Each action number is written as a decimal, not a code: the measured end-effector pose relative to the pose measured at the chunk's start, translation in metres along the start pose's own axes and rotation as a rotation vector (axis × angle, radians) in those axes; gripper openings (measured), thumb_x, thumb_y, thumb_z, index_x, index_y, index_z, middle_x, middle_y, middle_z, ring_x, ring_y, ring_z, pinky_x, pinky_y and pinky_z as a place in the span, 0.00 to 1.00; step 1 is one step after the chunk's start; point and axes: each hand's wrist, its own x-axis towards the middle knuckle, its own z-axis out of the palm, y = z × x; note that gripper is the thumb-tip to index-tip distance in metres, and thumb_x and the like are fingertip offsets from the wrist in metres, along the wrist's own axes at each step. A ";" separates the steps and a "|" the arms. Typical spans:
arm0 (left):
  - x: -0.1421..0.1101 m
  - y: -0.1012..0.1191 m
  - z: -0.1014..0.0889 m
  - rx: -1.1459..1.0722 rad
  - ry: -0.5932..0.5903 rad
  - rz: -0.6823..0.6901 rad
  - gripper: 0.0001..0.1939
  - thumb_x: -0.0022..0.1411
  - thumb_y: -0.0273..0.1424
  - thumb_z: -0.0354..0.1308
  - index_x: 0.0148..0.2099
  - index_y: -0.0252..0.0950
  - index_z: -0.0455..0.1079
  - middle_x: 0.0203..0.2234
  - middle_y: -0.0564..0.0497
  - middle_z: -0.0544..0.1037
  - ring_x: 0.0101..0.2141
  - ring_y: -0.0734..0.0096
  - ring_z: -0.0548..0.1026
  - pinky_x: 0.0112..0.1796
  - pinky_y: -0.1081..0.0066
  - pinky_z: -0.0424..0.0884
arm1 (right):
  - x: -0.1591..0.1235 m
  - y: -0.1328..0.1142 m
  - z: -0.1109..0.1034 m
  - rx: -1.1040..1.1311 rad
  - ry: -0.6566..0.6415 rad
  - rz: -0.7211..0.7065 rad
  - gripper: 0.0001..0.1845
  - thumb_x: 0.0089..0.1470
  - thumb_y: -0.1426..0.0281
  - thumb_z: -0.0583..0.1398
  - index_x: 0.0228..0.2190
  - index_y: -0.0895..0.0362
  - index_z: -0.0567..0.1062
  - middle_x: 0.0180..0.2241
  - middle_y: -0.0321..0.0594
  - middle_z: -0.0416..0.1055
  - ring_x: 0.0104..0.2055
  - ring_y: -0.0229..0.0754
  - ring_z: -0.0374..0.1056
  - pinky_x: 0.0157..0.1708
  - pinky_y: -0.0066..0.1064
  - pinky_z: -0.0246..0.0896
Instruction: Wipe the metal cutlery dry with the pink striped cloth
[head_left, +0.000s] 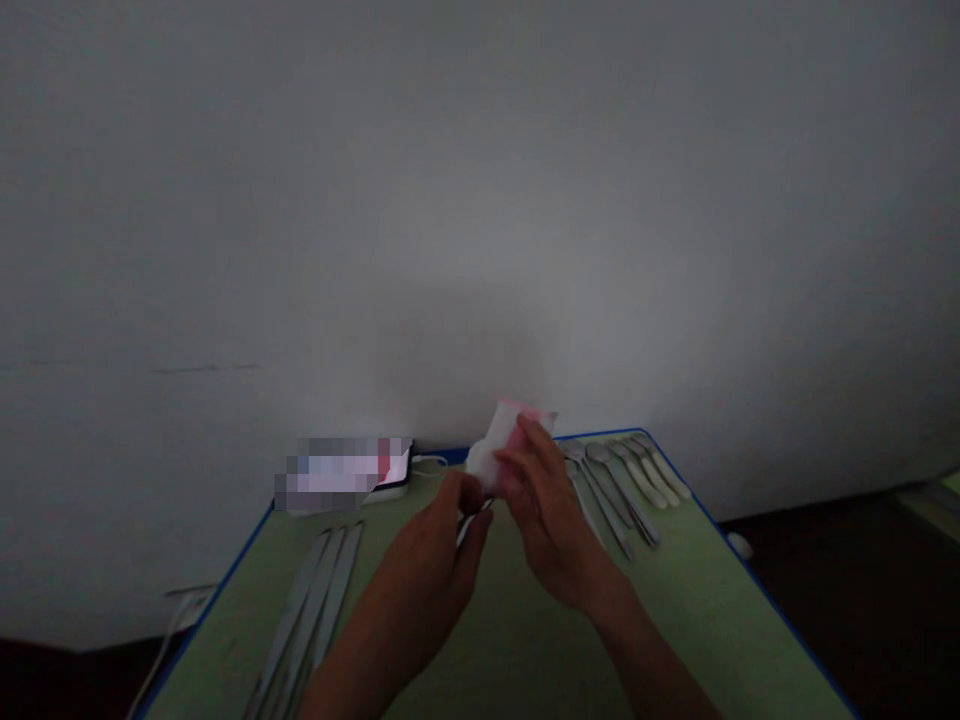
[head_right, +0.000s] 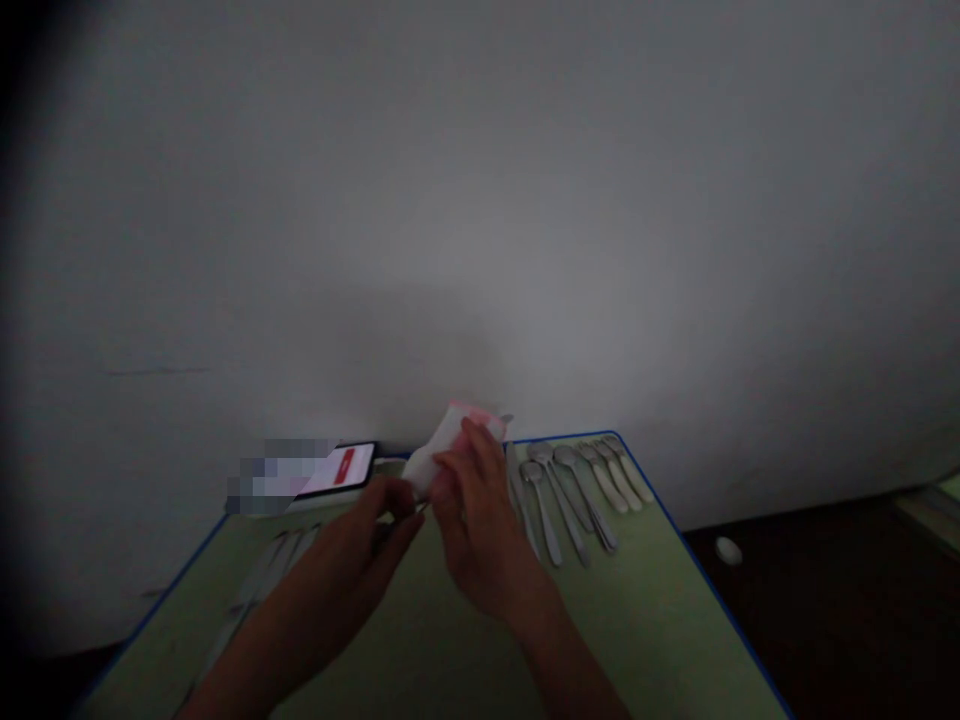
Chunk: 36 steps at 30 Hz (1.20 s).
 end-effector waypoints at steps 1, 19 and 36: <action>0.000 0.000 0.000 0.000 0.008 -0.010 0.04 0.65 0.33 0.45 0.38 0.40 0.56 0.31 0.52 0.73 0.30 0.67 0.74 0.31 0.69 0.65 | 0.001 -0.001 0.000 0.016 0.063 -0.003 0.14 0.58 0.69 0.51 0.46 0.51 0.66 0.59 0.44 0.50 0.63 0.46 0.45 0.60 0.48 0.44; -0.002 0.011 0.002 -0.057 -0.013 0.029 0.04 0.65 0.34 0.44 0.40 0.40 0.54 0.28 0.55 0.70 0.26 0.71 0.71 0.28 0.71 0.63 | 0.011 0.018 -0.002 0.551 0.472 0.497 0.18 0.41 0.63 0.65 0.30 0.55 0.63 0.27 0.30 0.60 0.29 0.34 0.58 0.31 0.27 0.57; -0.013 0.007 -0.012 -0.252 -0.448 -0.071 0.10 0.64 0.38 0.48 0.45 0.41 0.59 0.33 0.52 0.74 0.26 0.72 0.73 0.21 0.77 0.68 | 0.019 0.006 0.001 1.395 0.482 0.701 0.17 0.50 0.62 0.60 0.41 0.56 0.73 0.40 0.39 0.75 0.43 0.40 0.70 0.41 0.31 0.67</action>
